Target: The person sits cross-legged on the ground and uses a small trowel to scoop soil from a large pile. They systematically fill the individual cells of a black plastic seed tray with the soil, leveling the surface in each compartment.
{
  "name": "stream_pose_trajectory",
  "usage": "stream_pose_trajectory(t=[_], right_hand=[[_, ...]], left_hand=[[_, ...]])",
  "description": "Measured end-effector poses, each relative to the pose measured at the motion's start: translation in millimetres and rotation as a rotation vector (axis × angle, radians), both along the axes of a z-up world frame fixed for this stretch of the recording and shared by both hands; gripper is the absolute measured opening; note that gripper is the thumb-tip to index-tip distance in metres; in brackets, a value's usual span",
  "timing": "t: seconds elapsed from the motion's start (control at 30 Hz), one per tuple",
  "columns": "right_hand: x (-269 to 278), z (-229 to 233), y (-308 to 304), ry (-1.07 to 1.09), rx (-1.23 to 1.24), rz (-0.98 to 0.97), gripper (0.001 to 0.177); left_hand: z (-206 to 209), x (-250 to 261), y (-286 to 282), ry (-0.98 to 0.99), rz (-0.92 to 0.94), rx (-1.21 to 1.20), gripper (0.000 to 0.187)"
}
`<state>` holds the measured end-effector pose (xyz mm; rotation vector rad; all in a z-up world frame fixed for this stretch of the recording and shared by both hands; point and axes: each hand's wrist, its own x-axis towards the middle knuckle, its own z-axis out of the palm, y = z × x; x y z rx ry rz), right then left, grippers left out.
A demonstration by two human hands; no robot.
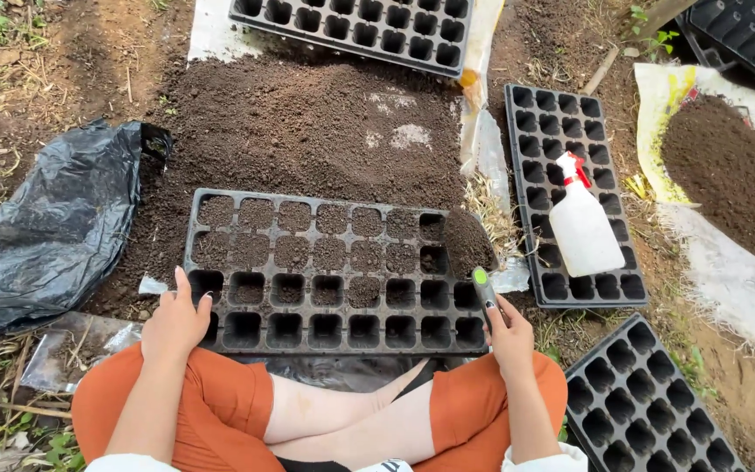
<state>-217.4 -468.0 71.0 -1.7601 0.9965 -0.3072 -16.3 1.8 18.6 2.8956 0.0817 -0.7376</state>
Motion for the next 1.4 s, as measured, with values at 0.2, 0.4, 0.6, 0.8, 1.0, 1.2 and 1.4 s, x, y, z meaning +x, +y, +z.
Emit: stream_pose_trajectory(t=[0.2,0.4,0.6,0.8,1.0,1.2,1.4], right_hand=[[-1,5,28,0.249,-0.157,-0.014,0.043],[3,23,45,0.279,-0.238,-0.008,0.048],[3,19,50,0.262,-0.306,-0.003,0.048],[1,-11,41,0.268,-0.49,0.052,0.048],[-7,-54,32,0.208,-0.731,0.079,0.047],[-8,-55,41,0.174,-0.785,0.102,0.05],[-4,-37,48,0.045,-0.777,0.138,0.047]], left_hand=[[6,-2,-2,0.019,0.011,-0.02,0.078],[1,-1,-1,0.029,0.006,-0.006,0.079],[6,-1,-1,0.032,0.018,-0.018,0.077],[3,0,-1,0.03,0.014,-0.011,0.077],[1,-1,0,0.01,0.014,-0.022,0.077],[-4,-1,1,0.006,0.011,-0.01,0.077],[9,-2,-5,0.03,0.023,-0.01,0.079]])
